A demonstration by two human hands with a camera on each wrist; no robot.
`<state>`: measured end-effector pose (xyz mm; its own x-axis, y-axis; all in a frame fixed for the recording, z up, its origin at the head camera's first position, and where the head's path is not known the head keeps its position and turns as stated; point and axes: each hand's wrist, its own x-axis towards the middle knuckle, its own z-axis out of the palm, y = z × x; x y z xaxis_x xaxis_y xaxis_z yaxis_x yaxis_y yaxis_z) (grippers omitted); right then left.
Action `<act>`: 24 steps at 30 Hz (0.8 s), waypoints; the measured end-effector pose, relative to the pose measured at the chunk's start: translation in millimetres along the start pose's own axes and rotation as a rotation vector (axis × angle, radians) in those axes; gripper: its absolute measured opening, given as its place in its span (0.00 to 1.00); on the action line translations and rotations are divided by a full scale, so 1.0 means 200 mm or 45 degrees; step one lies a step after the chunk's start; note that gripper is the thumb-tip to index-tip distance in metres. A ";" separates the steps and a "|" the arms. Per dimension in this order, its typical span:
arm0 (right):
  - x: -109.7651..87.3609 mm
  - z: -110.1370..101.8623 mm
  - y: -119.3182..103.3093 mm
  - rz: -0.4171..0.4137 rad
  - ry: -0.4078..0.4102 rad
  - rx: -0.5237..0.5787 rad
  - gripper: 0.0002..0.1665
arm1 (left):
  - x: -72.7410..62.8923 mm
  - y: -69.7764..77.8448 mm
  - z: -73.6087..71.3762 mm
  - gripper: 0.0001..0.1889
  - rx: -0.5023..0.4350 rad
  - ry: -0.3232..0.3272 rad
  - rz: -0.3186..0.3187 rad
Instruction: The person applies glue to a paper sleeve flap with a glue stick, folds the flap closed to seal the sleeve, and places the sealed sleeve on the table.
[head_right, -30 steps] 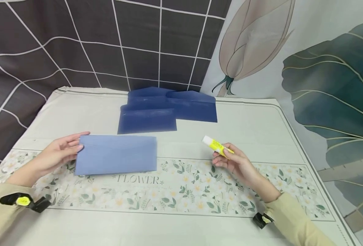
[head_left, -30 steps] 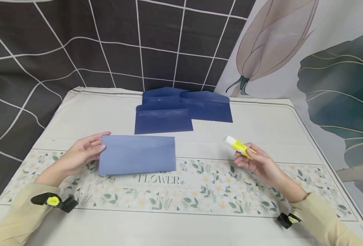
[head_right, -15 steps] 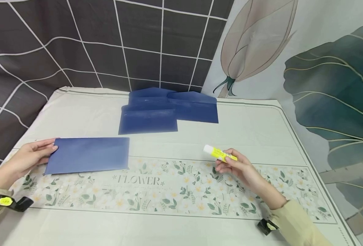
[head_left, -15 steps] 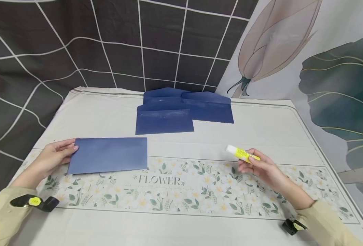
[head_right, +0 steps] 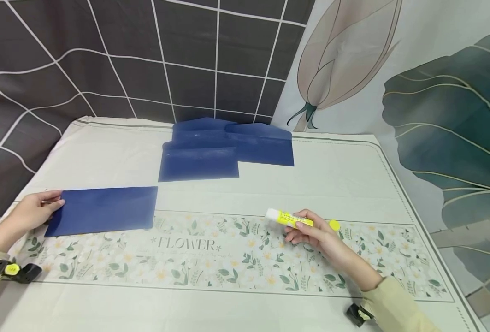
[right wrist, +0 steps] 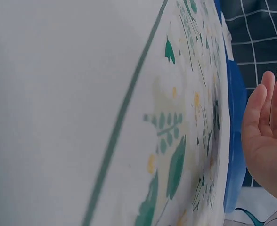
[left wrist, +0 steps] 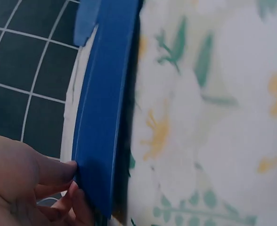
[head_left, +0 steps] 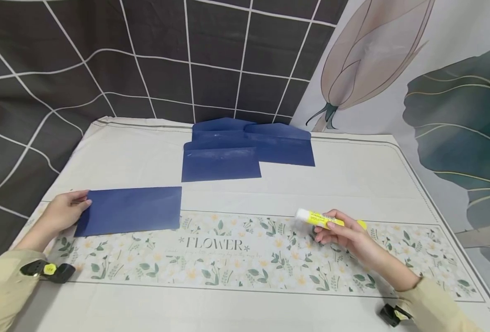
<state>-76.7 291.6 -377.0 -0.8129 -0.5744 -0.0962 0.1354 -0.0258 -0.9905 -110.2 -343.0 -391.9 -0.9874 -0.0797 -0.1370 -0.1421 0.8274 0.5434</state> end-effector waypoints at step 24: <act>-0.06 0.01 0.05 -0.001 -0.020 0.116 0.15 | 0.10 0.31 0.00 0.14 0.046 0.185 0.275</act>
<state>-64.7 297.3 -385.6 -0.8040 -0.5874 -0.0928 0.1861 -0.1003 -0.9774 -138.8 -294.1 -361.6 -0.9946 0.0245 0.1006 0.0732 0.8531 0.5166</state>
